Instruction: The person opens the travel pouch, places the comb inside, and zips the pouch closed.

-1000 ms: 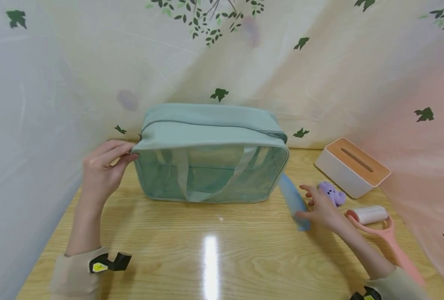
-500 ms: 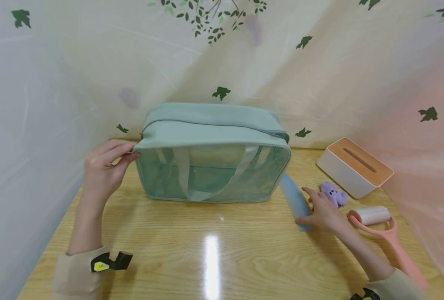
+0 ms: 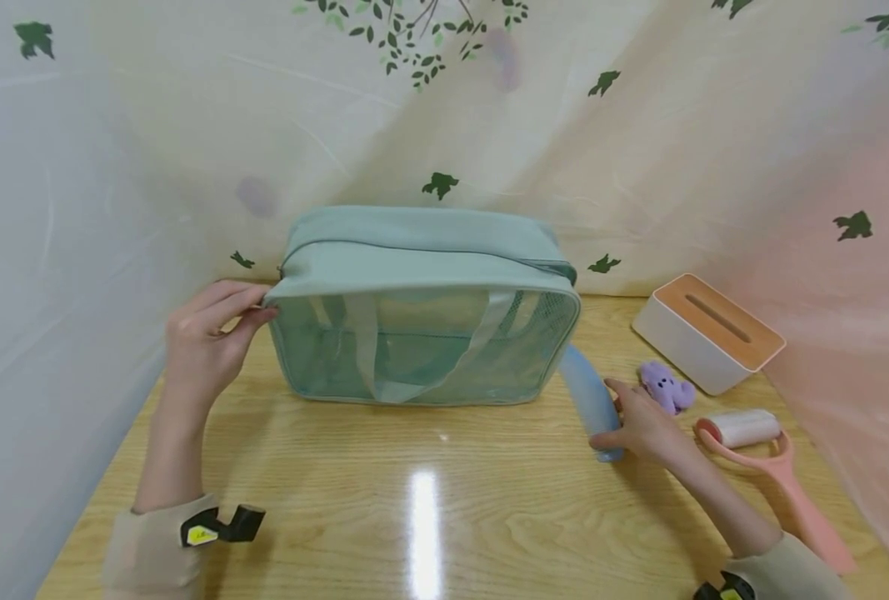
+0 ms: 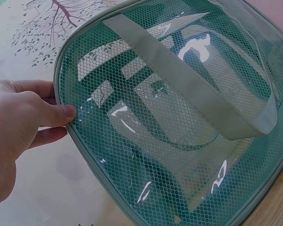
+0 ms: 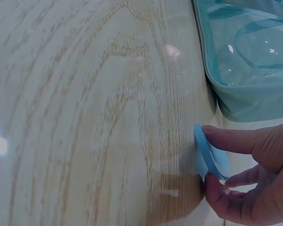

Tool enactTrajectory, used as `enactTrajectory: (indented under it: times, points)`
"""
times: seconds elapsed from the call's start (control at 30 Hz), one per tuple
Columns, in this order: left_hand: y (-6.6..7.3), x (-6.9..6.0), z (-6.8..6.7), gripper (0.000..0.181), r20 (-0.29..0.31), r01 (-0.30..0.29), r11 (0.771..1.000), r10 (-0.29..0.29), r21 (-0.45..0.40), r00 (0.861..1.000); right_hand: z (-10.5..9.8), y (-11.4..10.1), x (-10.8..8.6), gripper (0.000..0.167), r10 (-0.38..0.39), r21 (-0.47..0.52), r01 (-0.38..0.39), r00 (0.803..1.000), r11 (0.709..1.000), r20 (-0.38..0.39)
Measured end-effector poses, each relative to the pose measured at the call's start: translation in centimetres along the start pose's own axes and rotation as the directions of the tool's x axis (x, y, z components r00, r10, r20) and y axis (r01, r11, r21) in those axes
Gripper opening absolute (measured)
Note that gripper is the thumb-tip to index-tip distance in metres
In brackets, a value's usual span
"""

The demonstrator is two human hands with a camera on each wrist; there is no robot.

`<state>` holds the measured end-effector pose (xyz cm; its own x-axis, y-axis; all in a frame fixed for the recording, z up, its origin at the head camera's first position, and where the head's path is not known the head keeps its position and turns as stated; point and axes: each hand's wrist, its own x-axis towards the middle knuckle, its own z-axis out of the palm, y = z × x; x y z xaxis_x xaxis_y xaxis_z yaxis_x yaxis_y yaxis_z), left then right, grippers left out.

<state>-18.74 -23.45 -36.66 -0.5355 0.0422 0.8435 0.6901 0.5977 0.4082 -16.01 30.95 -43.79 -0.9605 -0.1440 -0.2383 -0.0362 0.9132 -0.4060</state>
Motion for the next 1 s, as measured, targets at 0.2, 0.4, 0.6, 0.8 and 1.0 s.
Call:
enactTrajectory:
  times: [0.2,0.4,0.6,0.8,1.0]
  points:
    - [0.0,0.1,0.0,0.025,-0.002,0.002,1.000,-0.002,-0.001,1.000,-0.2,0.0,0.1,0.111,0.032,0.012,-0.032,0.999,0.999,0.043]
    - [-0.1,0.2,0.0,0.025,0.003,0.000,1.000,0.000,-0.007,1.000,-0.3,0.3,-0.1,0.109,-0.002,0.084,-0.003,0.998,0.996,0.058]
    - [-0.3,0.3,0.0,0.026,0.015,-0.007,1.000,0.007,0.003,1.000,-1.4,-0.2,-0.4,0.100,-0.006,0.177,-0.011,0.996,0.984,0.091]
    - [-0.4,0.4,0.0,0.027,0.011,-0.006,1.000,0.006,-0.003,1.000,-2.6,-0.3,-0.7,0.049,-0.011,0.245,-0.009,0.997,0.969,0.081]
    - [-0.5,0.4,0.1,0.027,0.014,-0.002,1.000,0.002,-0.008,1.000,-4.4,-0.1,-0.7,0.031,-0.001,0.268,-0.005,1.000,0.963,0.024]
